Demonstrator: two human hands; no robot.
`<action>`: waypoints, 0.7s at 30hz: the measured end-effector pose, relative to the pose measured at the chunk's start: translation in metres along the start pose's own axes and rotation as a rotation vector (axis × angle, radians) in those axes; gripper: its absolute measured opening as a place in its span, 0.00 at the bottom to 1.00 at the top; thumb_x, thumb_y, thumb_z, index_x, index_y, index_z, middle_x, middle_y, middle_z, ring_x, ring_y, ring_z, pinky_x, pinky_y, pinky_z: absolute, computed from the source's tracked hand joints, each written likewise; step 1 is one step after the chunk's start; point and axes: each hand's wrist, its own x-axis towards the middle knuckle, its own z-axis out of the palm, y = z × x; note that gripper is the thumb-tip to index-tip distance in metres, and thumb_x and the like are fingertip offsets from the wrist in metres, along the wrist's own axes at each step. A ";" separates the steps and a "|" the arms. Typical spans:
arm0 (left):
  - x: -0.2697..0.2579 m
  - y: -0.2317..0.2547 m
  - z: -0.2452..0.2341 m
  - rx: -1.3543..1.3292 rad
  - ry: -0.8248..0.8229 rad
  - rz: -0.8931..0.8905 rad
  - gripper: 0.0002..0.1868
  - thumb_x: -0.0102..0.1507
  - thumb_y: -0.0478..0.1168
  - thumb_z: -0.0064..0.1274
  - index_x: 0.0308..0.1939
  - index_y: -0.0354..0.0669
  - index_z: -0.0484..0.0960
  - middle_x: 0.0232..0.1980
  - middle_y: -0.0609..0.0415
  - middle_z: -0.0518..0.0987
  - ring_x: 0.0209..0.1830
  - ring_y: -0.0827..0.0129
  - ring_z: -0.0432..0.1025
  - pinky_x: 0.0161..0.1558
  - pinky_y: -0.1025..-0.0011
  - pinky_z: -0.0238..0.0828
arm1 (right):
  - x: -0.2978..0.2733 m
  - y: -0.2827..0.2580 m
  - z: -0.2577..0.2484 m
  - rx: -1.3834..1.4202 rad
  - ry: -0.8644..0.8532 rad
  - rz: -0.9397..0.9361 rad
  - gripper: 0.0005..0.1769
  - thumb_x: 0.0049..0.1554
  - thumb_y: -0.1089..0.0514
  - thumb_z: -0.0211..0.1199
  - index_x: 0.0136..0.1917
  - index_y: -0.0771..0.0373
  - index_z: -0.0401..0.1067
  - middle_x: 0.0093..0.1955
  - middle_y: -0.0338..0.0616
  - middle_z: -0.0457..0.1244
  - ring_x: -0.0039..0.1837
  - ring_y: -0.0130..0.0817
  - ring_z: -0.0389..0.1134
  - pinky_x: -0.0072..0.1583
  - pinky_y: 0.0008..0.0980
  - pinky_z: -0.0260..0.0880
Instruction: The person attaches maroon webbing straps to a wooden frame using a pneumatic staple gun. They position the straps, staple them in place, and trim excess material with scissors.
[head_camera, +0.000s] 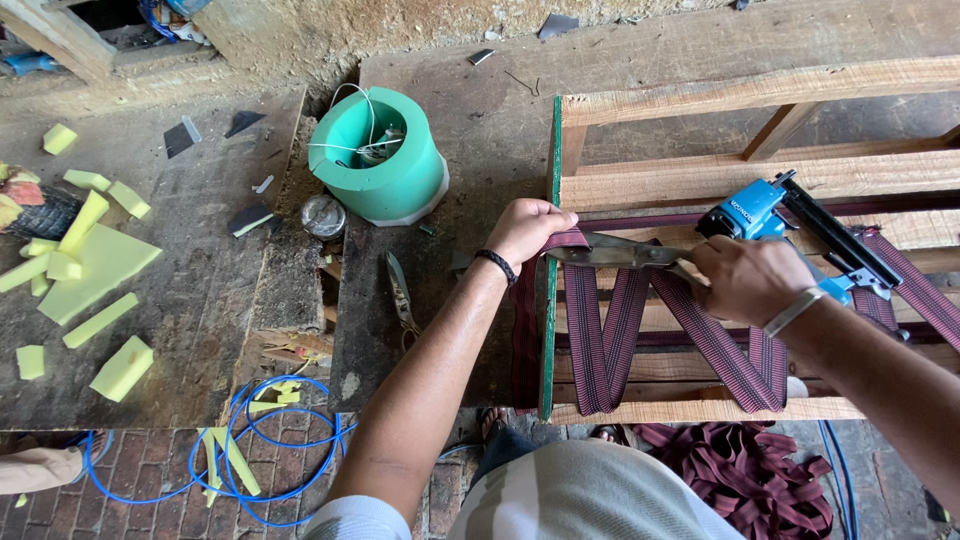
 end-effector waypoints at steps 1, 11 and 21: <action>0.001 0.001 0.000 0.011 0.009 0.002 0.10 0.60 0.44 0.63 0.32 0.41 0.87 0.33 0.54 0.86 0.33 0.75 0.78 0.43 0.70 0.77 | 0.002 -0.003 -0.002 -0.005 -0.045 0.014 0.18 0.62 0.43 0.52 0.59 0.53 0.68 0.50 0.35 0.66 0.45 0.28 0.71 0.43 0.29 0.75; -0.007 -0.006 -0.019 0.034 -0.026 0.016 0.10 0.61 0.45 0.63 0.34 0.43 0.88 0.35 0.54 0.86 0.34 0.74 0.78 0.43 0.69 0.78 | -0.001 -0.008 -0.018 -0.023 -0.025 -0.006 0.18 0.63 0.42 0.53 0.59 0.51 0.70 0.51 0.33 0.67 0.45 0.26 0.73 0.45 0.29 0.78; 0.013 -0.020 -0.048 -0.079 -0.048 0.033 0.10 0.63 0.46 0.60 0.40 0.44 0.89 0.33 0.53 0.84 0.32 0.69 0.75 0.35 0.67 0.71 | -0.008 -0.047 -0.057 0.196 -0.324 0.240 0.22 0.65 0.33 0.50 0.56 0.49 0.73 0.40 0.39 0.67 0.35 0.28 0.69 0.40 0.32 0.77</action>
